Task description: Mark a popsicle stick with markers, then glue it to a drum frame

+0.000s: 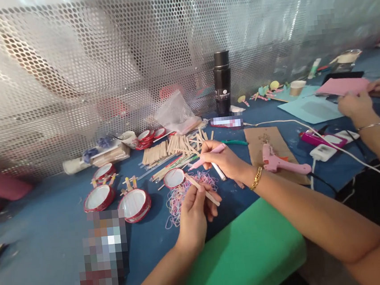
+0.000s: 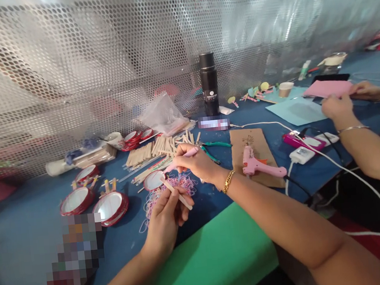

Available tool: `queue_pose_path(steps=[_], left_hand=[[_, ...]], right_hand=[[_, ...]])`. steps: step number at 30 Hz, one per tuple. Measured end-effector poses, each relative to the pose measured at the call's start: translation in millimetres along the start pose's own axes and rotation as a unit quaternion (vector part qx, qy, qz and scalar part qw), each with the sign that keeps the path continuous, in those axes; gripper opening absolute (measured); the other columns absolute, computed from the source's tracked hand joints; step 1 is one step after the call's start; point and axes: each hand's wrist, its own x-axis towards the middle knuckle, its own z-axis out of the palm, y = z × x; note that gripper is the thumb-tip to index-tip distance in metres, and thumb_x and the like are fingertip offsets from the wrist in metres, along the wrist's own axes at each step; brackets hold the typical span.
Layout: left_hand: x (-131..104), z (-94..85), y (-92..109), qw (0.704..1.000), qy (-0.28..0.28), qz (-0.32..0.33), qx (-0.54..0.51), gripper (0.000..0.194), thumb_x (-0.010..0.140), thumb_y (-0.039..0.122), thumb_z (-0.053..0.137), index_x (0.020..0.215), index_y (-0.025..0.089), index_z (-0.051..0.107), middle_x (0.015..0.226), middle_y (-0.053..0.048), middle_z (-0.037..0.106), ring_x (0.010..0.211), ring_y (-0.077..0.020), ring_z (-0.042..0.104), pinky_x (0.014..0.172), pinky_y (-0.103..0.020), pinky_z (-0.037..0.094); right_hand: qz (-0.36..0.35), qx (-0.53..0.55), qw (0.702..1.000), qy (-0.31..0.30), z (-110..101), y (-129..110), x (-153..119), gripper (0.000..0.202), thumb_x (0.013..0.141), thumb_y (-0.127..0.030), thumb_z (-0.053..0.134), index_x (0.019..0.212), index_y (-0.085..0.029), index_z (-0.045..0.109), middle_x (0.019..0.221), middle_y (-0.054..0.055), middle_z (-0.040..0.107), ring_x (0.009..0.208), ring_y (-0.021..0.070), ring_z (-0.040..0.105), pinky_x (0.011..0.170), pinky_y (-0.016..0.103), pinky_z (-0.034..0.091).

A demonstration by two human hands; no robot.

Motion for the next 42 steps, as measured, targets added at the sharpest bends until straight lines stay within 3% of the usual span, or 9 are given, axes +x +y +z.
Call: queue_pose_path(steps=[14,21,25,29,35,42], left_hand=[[4.1,8.4,0.4,0.998,-0.014,0.031,0.054,0.034,0.085,0.052,0.062,0.088,0.019,0.058,0.067,0.0,0.071,0.043,-0.0087,0.052,0.04,-0.019,0.034],[7.6,0.7,0.2,0.997,-0.031,0.035,0.066,0.032,0.088,0.049,0.062,0.088,0.017,0.059,0.07,-0.001,0.071,0.045,-0.0076,0.052,0.039,-0.018,0.034],[8.3,-1.5,1.3,0.997,-0.044,0.028,0.055,0.029,0.09,0.046,0.06,0.087,0.018,0.056,0.061,0.002,0.066,0.045,-0.0086,0.053,0.039,-0.017,0.034],[8.4,-1.0,1.6,0.998,-0.037,0.02,0.043,0.026,0.092,0.044,0.057,0.087,0.019,0.053,0.073,-0.003,0.073,0.048,-0.0086,0.056,0.039,-0.017,0.036],[10.1,-1.7,-1.3,0.998,-0.03,0.035,0.038,0.025,0.09,0.04,0.062,0.101,0.018,0.053,0.075,-0.001,0.073,0.05,-0.0089,0.057,0.042,-0.017,0.041],[11.3,-2.3,-3.0,0.998,-0.041,0.029,0.045,0.024,0.091,0.037,0.061,0.101,0.016,0.057,0.076,-0.002,0.073,0.05,-0.0085,0.058,0.042,-0.017,0.042]], right_hand=[[-0.051,0.019,0.997,-0.052,2.8,2.2,2.0,0.013,0.081,-0.03,0.064,0.074,-0.021,0.059,0.065,-0.003,0.06,0.061,0.011,0.054,0.062,0.026,0.044],[-0.048,0.013,0.998,-0.03,-1.7,-2.7,6.5,0.015,0.08,-0.031,0.062,0.069,-0.021,0.058,0.061,-0.003,0.06,0.059,0.0115,0.055,0.062,0.026,0.046],[-0.059,0.006,0.998,-0.007,-7.0,-1.3,9.1,0.016,0.079,-0.026,0.061,0.066,-0.021,0.053,0.058,-0.004,0.058,0.056,0.0107,0.052,0.059,0.025,0.042],[-0.062,-0.022,0.998,-0.013,-8.1,1.4,8.3,0.017,0.078,-0.024,0.061,0.065,-0.021,0.051,0.056,-0.004,0.058,0.054,0.0108,0.051,0.057,0.025,0.04],[-0.062,-0.089,0.994,-0.026,-5.9,10.0,7.2,0.018,0.08,-0.022,0.058,0.063,-0.021,0.051,0.055,-0.004,0.059,0.053,0.0114,0.051,0.057,0.025,0.039],[-0.058,-0.062,0.996,-0.006,-0.8,14.4,6.6,0.019,0.079,-0.022,0.058,0.062,-0.021,0.05,0.054,-0.004,0.059,0.053,0.0117,0.051,0.058,0.025,0.04]])
